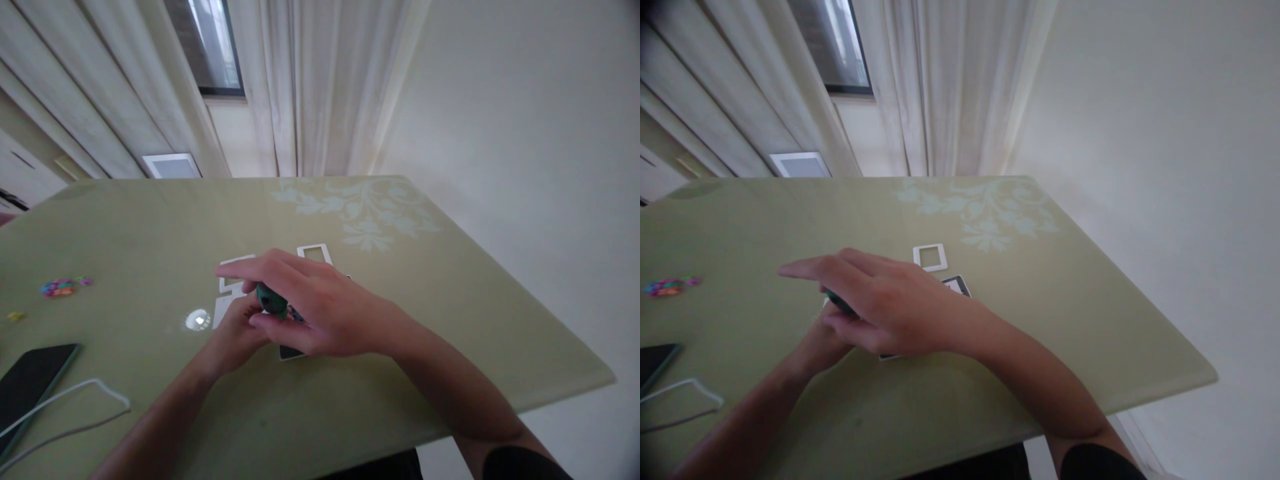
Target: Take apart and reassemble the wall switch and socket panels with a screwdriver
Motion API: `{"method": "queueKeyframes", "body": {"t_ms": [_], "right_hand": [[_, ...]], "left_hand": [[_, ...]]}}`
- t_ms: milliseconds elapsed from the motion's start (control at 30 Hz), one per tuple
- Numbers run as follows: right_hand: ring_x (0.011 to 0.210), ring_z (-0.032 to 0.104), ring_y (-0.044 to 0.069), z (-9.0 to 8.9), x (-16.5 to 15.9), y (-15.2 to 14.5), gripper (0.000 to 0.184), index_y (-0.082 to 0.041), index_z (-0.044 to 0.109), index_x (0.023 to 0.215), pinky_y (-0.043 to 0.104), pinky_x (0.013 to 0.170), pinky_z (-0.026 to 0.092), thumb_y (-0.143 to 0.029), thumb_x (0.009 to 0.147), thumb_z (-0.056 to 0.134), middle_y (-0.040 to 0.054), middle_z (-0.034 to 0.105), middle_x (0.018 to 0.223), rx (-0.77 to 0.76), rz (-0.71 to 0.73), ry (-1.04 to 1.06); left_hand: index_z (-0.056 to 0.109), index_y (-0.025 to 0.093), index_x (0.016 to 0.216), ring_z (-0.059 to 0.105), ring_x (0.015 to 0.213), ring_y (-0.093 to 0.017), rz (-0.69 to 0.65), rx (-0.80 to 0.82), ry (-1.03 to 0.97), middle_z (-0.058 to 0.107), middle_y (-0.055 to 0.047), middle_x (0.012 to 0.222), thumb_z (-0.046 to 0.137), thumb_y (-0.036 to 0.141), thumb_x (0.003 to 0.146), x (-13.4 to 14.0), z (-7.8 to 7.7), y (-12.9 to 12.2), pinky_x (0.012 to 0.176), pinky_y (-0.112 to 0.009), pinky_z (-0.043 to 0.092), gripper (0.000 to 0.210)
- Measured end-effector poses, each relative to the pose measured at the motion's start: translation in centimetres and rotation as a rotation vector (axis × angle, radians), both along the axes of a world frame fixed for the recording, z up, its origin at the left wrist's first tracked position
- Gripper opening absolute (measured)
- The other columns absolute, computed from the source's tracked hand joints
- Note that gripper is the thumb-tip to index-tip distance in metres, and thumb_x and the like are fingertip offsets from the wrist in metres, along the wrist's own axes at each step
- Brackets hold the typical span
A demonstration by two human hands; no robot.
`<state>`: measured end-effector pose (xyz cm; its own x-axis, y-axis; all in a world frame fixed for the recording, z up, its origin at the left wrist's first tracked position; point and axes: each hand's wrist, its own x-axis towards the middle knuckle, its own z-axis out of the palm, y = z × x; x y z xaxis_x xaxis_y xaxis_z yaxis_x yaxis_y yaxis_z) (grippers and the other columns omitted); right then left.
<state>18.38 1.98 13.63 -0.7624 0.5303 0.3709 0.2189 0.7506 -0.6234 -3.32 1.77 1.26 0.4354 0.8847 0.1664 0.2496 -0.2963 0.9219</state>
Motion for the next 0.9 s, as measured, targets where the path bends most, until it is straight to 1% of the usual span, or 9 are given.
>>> {"method": "queueKeyframes", "body": {"t_ms": [133, 333, 433, 500, 567, 667, 733, 833, 900], "right_hand": [[0.137, 0.062, 0.018, 0.2, -0.1, -0.3, 0.044, -0.022, 0.052, 0.151, 0.032, 0.119, 0.049, -0.019, 0.107, 0.056, 0.0064, 0.065, 0.152, 0.013, -0.041, 0.007], [0.132, 0.064, 0.018, -0.2, -0.2, 0.0, 0.046, -0.017, 0.05, 0.152, 0.034, 0.115, 0.052, -0.019, 0.106, 0.056, 0.0085, 0.066, 0.148, 0.053, -0.007, 0.024], [0.131, 0.064, 0.019, -0.3, -0.1, 0.0, 0.046, -0.023, 0.05, 0.153, 0.037, 0.113, 0.053, -0.021, 0.108, 0.056, 0.0076, 0.067, 0.146, 0.024, -0.049, 0.005], [0.129, 0.065, 0.019, -0.1, -0.1, -0.1, 0.045, -0.025, 0.05, 0.152, 0.036, 0.113, 0.053, -0.021, 0.108, 0.056, 0.0071, 0.068, 0.145, -0.003, -0.081, -0.016], [0.127, 0.066, 0.018, -0.1, -0.1, -0.1, 0.045, -0.023, 0.051, 0.151, 0.035, 0.113, 0.052, -0.022, 0.107, 0.057, 0.0071, 0.068, 0.144, 0.008, -0.069, -0.001], [0.125, 0.066, 0.019, -0.2, -0.1, 0.0, 0.047, -0.022, 0.051, 0.151, 0.037, 0.112, 0.054, -0.023, 0.105, 0.06, 0.007, 0.068, 0.145, 0.03, -0.034, 0.029], [0.124, 0.067, 0.02, -0.2, -0.1, 0.1, 0.046, -0.023, 0.051, 0.15, 0.038, 0.111, 0.055, -0.023, 0.105, 0.06, 0.0072, 0.069, 0.143, 0.024, -0.048, 0.024], [0.125, 0.067, 0.02, -0.3, -0.2, 0.0, 0.044, -0.021, 0.052, 0.15, 0.036, 0.111, 0.055, -0.022, 0.106, 0.056, 0.0089, 0.07, 0.14, 0.019, -0.08, 0.024], [0.126, 0.067, 0.02, -0.2, -0.2, 0.0, 0.044, -0.021, 0.052, 0.15, 0.036, 0.111, 0.055, -0.023, 0.107, 0.056, 0.0093, 0.07, 0.14, 0.025, -0.083, 0.026]], "left_hand": [[0.077, 0.019, 0.087, 0.071, 0.075, -0.02, -0.12, 0.016, -0.006, 0.078, -0.003, 0.081, 0.071, 0.031, 0.096, -0.5, 0.2, 0.2, 0.072, -0.03, 0.062, 0.017], [0.075, 0.018, 0.091, 0.072, 0.082, -0.023, 0.064, 0.033, -0.02, 0.078, -0.004, 0.088, 0.081, 0.03, 0.086, 0.2, 0.1, 0.0, 0.071, -0.03, 0.063, 0.014], [0.074, 0.019, 0.085, 0.072, 0.081, -0.022, -0.019, 0.049, -0.023, 0.077, -0.004, 0.086, 0.078, 0.028, 0.088, -0.1, 0.2, -0.1, 0.069, -0.027, 0.062, 0.011], [0.071, 0.019, 0.074, 0.07, 0.075, -0.02, -0.073, 0.056, -0.018, 0.072, -0.002, 0.076, 0.072, 0.028, 0.092, -0.2, 0.2, -0.1, 0.064, -0.025, 0.06, 0.019], [0.07, 0.019, 0.07, 0.066, 0.069, -0.018, -0.027, 0.07, -0.008, 0.07, -0.001, 0.071, 0.073, 0.027, 0.091, 0.0, 0.3, -0.1, 0.059, -0.023, 0.056, 0.022], [0.074, 0.018, 0.08, 0.065, 0.071, -0.018, 0.091, 0.081, -0.018, 0.073, -0.001, 0.078, 0.079, 0.026, 0.085, 0.5, 0.4, 0.0, 0.06, -0.024, 0.056, 0.011], [0.073, 0.018, 0.082, 0.066, 0.071, -0.018, 0.061, 0.071, -0.044, 0.073, -0.002, 0.079, 0.08, 0.027, 0.086, 0.5, 0.4, 0.1, 0.064, -0.026, 0.058, 0.012], [0.07, 0.018, 0.073, 0.065, 0.069, -0.018, -0.055, 0.056, -0.067, 0.071, -0.001, 0.071, 0.076, 0.031, 0.092, 0.1, 0.5, 0.2, 0.063, -0.025, 0.058, 0.024], [0.072, 0.018, 0.073, 0.066, 0.07, -0.018, -0.047, 0.047, -0.064, 0.072, -0.002, 0.071, 0.076, 0.033, 0.094, 0.1, 0.6, 0.1, 0.063, -0.025, 0.057, 0.026]]}}
